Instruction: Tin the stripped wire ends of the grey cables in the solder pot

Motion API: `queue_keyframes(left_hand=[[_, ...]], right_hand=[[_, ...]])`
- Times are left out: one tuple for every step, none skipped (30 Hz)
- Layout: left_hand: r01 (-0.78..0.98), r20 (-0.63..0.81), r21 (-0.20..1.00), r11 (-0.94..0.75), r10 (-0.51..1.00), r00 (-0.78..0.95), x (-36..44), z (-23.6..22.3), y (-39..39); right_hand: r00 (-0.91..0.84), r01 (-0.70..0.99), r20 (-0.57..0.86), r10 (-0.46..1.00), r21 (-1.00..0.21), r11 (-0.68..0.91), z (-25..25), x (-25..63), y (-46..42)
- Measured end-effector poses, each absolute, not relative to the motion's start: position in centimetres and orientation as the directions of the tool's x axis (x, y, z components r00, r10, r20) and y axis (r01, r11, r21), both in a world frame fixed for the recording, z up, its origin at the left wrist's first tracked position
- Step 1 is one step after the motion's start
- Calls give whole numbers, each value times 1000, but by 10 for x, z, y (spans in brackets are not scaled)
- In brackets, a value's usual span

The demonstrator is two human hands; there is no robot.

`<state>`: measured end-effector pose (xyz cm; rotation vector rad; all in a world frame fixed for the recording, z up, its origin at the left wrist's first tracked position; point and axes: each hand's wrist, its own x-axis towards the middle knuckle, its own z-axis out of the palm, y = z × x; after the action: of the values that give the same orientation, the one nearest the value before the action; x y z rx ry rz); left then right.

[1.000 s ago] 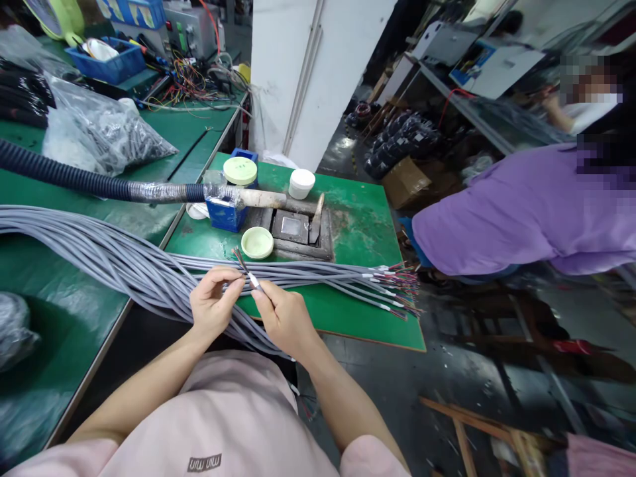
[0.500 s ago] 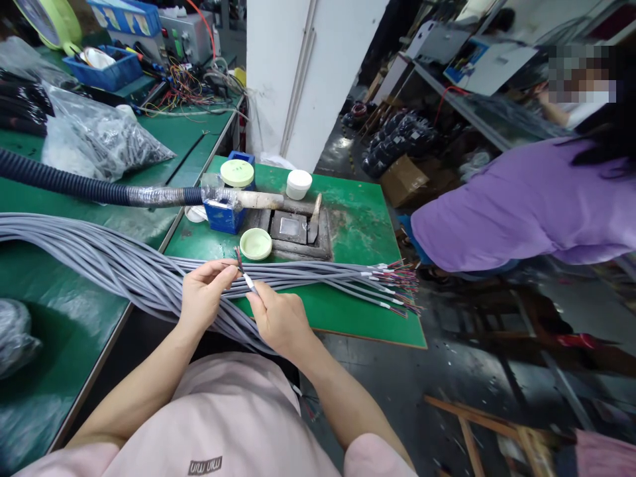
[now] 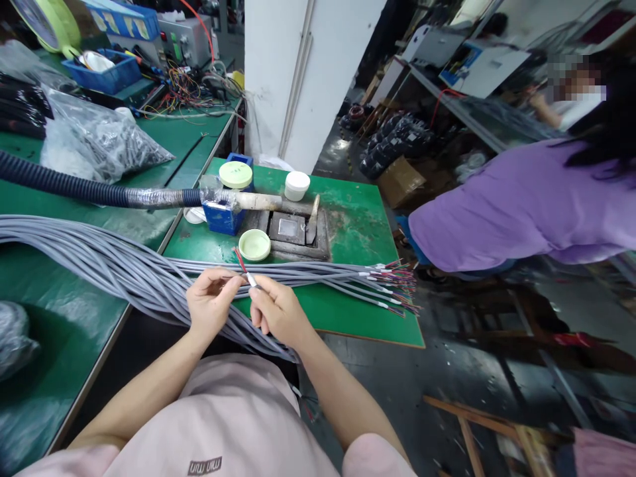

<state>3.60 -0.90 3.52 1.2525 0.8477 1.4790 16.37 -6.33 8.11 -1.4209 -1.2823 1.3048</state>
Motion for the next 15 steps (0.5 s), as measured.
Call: queue_keyframes(left_hand=[[-237,302,928,-288,953,27,37,34,-12],[-247,307,926,-287,951,47,39,33,-14],[-269,299,924,-271,952,69,40,32,-16],[-302,281,922,-241,955,93,41,32,-18],[-341,253,918,-201,961,115,43,33,-19],[-380,217,912,-153,967,133,44,33,-20],[-413,175,905,-100,973,149,45,34,-20],[-441,132,896,-49,978,161,46,34,-19],[-465,91,885,-1,981,172,47,34,-19],[-488,52,872,44,982,182,48,34,-18],[-510,16,856,85,981,191,49,33,-16],[-531,-13,839,120,980,200,50,33,-15],[-548,-36,824,146,978,206,51,33,-13],[-556,-56,814,168,976,213,52,32,-12],[-553,-71,812,185,973,221,51,33,-10]], right_hand=[[-60,64,-196,979,-979,-192,79,165,-60],[-70,-12,-205,976,-978,-207,77,166,-57],[-72,-65,-202,977,-976,-207,76,167,-54],[-65,-93,-189,980,-977,-194,74,168,-50],[-48,-98,-168,985,-980,-173,74,169,-48],[-27,-83,-143,989,-986,-145,73,170,-46],[-3,-53,-118,993,-992,-118,74,170,-44],[22,-14,-93,995,-996,-93,74,171,-43],[45,27,-72,996,-997,-73,75,171,-43],[67,66,-51,996,-996,-55,76,171,-42],[93,98,-28,995,-995,-37,77,171,-42],[124,127,-3,992,-992,-19,77,172,-42],[156,156,20,988,-988,-5,78,173,-41],[183,188,39,982,-982,4,78,174,-40],[201,223,52,978,-975,6,79,176,-38]])
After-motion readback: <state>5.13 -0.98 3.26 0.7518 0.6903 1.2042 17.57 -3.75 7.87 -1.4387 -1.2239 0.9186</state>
